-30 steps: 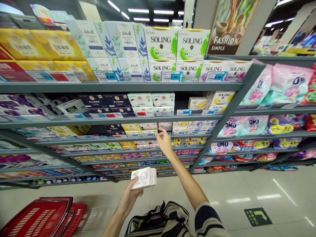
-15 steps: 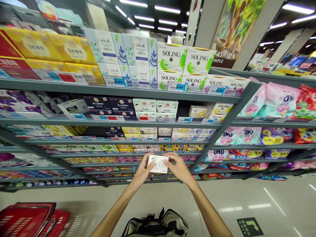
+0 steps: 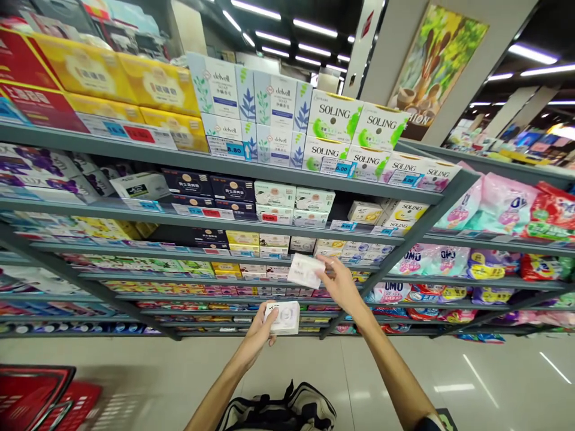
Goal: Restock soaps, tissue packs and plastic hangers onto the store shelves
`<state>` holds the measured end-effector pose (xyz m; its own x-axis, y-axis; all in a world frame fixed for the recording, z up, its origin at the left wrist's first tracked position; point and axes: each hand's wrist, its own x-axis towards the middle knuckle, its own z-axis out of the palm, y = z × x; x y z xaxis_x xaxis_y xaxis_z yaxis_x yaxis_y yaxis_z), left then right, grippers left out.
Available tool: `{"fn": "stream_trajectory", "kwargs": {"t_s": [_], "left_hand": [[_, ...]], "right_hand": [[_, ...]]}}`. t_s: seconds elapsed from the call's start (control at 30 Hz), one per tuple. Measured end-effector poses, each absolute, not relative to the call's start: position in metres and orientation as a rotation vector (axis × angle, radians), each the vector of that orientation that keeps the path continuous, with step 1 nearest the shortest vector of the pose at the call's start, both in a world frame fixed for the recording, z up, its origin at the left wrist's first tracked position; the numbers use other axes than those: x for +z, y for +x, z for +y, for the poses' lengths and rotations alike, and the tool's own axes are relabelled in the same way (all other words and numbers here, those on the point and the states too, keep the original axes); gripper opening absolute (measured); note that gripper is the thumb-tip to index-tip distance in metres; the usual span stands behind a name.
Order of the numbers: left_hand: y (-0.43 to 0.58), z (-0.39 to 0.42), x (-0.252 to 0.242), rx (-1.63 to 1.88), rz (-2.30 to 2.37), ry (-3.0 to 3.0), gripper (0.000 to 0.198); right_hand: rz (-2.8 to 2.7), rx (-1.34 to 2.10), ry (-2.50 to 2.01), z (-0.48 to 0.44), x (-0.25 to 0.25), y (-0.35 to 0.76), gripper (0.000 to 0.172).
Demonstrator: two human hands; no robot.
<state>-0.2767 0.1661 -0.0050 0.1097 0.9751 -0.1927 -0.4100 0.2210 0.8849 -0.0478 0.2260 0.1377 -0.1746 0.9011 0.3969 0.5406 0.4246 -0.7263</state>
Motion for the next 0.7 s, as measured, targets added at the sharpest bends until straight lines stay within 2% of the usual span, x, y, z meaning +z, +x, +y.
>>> {"fn": "stream_trajectory", "kwargs": {"t_s": [0.1, 0.2, 0.7], "left_hand": [[-0.285, 0.154, -0.008, 1.199, 0.945, 0.739, 0.067], [-0.291, 0.144, -0.01, 1.223, 0.977, 0.714, 0.065], [-0.307, 0.138, -0.015, 1.218, 0.989, 0.659, 0.068]], "right_hand": [[-1.958, 0.132, -1.146, 0.249, 0.152, -0.054, 0.042], [-2.0, -0.103, -1.117, 0.267, 0.148, -0.062, 0.041], [-1.994, -0.296, -1.042, 0.293, 0.109, -0.065, 0.042]]}}
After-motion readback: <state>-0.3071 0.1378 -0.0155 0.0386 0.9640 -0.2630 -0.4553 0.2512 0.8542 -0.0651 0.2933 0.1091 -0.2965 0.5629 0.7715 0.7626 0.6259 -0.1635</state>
